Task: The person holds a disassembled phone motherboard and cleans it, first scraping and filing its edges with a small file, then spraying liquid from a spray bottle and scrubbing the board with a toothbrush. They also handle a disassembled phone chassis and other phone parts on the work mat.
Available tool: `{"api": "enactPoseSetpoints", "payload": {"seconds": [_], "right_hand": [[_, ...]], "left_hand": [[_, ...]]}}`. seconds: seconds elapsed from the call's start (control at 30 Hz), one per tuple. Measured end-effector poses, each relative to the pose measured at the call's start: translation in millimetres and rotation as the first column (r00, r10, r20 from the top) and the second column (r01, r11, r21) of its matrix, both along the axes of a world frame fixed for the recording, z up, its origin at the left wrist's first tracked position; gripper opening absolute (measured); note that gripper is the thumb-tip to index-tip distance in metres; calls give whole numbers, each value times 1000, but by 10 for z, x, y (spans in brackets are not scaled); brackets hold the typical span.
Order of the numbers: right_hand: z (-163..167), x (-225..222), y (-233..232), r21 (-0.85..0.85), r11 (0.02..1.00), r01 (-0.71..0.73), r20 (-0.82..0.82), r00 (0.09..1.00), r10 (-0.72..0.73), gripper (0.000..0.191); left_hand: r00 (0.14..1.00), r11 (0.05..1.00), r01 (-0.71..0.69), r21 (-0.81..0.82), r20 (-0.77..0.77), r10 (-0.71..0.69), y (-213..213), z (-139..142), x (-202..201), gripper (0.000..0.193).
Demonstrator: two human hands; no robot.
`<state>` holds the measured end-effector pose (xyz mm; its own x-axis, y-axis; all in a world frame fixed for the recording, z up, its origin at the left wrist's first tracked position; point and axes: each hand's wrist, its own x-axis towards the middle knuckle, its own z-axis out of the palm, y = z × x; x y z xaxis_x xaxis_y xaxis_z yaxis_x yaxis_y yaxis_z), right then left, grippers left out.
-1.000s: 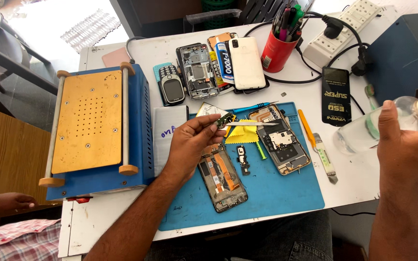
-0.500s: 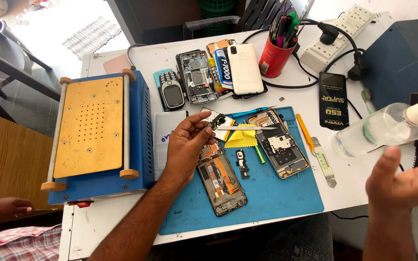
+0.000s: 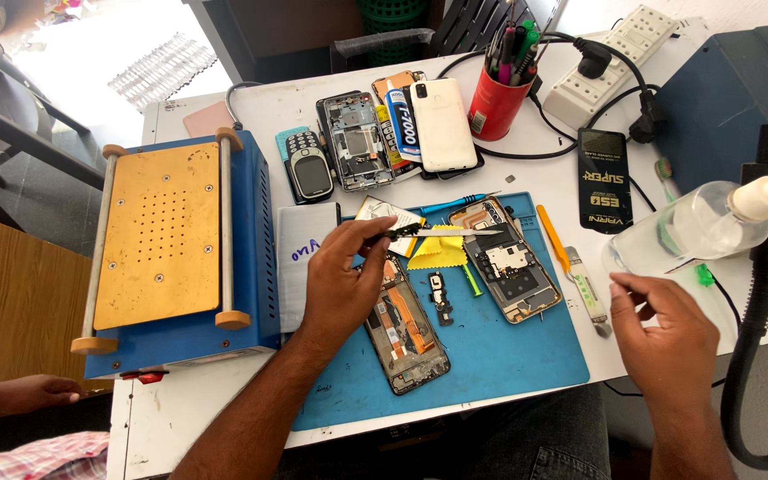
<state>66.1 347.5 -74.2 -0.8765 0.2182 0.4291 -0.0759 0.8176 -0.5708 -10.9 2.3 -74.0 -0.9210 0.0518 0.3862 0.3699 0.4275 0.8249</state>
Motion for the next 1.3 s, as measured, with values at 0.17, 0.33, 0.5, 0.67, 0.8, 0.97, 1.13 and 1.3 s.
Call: {"api": "enactPoseSetpoints", "payload": {"seconds": [0.17,0.33,0.5,0.67,0.8,0.97,1.13,1.3], "right_hand": [[-75,59,27,63,998,12,100,995,-18,19],[-235,124,-5,102,995,-3,76,997,-5,18],[-316,109,-118,56,997,-51,89,995,46,18],[-334,41,-288,177,974,-137,119,986,117,48],[-373,-20,-442,277,948,-157,212,972,99,86],[-407,-48,-502,324,931,-169,267,960,82,95],[-427,-27,-496,288,949,-128,221,973,64,89],[-432,-15,-491,267,963,-48,188,982,-3,88]], "left_hand": [[987,997,-78,-17,-145,74,-55,61,24,21],[931,973,-160,-166,-353,93,-107,141,55,23],[923,970,-154,-189,-378,73,-126,116,59,26],[960,972,36,-233,-261,-99,-84,66,50,20],[954,958,126,-259,-232,-189,-49,63,63,21],[968,957,157,-245,-154,-198,-42,67,55,20],[964,955,174,-240,-154,-215,-35,64,45,19],[967,958,167,-234,-149,-205,-37,68,40,19]]}}
